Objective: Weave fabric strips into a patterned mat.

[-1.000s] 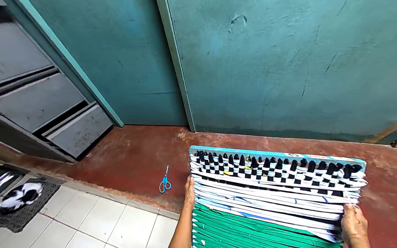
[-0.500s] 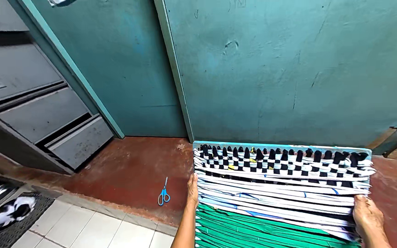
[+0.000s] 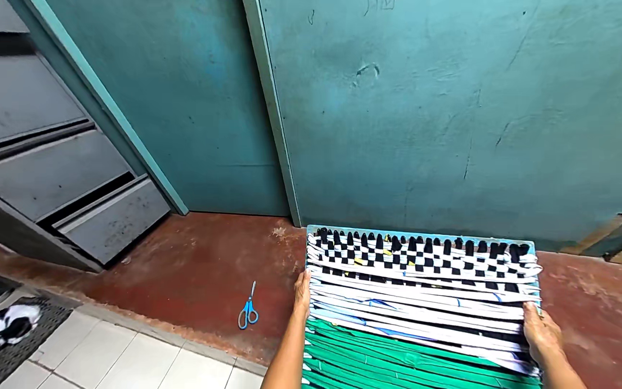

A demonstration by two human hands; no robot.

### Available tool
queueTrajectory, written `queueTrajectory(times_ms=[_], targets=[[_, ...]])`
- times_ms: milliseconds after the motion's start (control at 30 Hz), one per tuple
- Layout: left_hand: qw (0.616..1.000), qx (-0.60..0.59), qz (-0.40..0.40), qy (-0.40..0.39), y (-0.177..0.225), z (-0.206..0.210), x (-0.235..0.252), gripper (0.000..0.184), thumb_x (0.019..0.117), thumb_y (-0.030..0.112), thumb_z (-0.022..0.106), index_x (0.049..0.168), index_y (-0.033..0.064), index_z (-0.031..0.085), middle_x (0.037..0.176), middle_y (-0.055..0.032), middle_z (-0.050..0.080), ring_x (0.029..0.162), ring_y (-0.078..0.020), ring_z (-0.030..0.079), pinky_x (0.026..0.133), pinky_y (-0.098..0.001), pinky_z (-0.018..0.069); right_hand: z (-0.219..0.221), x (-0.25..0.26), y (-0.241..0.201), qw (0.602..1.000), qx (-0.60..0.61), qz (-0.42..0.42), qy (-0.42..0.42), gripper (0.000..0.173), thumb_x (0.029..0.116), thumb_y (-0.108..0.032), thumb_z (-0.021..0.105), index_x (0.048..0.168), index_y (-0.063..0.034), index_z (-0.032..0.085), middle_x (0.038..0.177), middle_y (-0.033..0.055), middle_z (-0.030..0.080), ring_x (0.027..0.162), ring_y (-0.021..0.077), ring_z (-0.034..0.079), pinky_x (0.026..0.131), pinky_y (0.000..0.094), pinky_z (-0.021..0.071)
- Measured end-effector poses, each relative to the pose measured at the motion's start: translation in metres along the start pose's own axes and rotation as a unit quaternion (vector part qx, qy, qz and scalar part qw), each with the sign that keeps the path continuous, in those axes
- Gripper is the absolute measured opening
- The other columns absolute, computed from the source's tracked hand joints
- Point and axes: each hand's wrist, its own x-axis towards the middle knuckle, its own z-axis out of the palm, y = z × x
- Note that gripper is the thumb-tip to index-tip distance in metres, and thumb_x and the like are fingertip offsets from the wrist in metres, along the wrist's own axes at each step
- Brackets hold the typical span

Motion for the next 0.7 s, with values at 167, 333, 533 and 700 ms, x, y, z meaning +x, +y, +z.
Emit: queueTrajectory(times_ms=[167,333,533,700], targets=[[1.000,0.022,0.015,0.014,-0.0052,0.0036,0.0043,0.048,0.1116,0.025,0.039,0.139,-0.0125,0.052,0.145,-0.0320,0.050,0.139,-0.0358,0.047,0.117,-0.0475,0.0328,0.0005,-0.0018,-0.0017,1.000,-0.009,0.002,0.004,0.059,0.1128,-0.038,0.035,0.144,0.0103,0.048,0.145,0.0371,0.049,0.142,0.0452,0.044,0.118,0.0582,0.0286],[0.999,0.041,0.021,0.021,-0.0057,0.0037,0.0036,0.048,0.1117,0.026,0.039,0.137,-0.0121,0.054,0.141,-0.0319,0.054,0.135,-0.0358,0.050,0.116,-0.0478,0.0346,0.0013,-0.0060,-0.0053,0.999,-0.037,0.001,0.017,0.061,0.1129,-0.039,0.034,0.143,0.0116,0.050,0.144,0.0386,0.049,0.142,0.0474,0.044,0.118,0.0598,0.0279],[0.998,0.054,0.015,0.011,-0.0069,0.0041,0.0057,0.050,0.1123,0.026,0.037,0.140,-0.0117,0.051,0.147,-0.0315,0.049,0.141,-0.0360,0.045,0.119,-0.0474,0.0314,0.0048,-0.0017,-0.0034,0.998,-0.058,0.013,0.030,0.061,0.1125,-0.041,0.034,0.142,0.0101,0.051,0.141,0.0378,0.052,0.141,0.0486,0.045,0.117,0.0613,0.0294],[0.998,0.058,0.023,0.011,-0.0096,0.0028,0.0041,0.051,0.1120,0.028,0.036,0.140,-0.0116,0.052,0.146,-0.0317,0.050,0.140,-0.0359,0.045,0.118,-0.0474,0.0315,0.0021,-0.0058,-0.0053,0.998,-0.051,0.008,0.028,0.060,0.1127,-0.040,0.035,0.141,0.0102,0.053,0.142,0.0369,0.053,0.140,0.0468,0.046,0.117,0.0599,0.0287]])
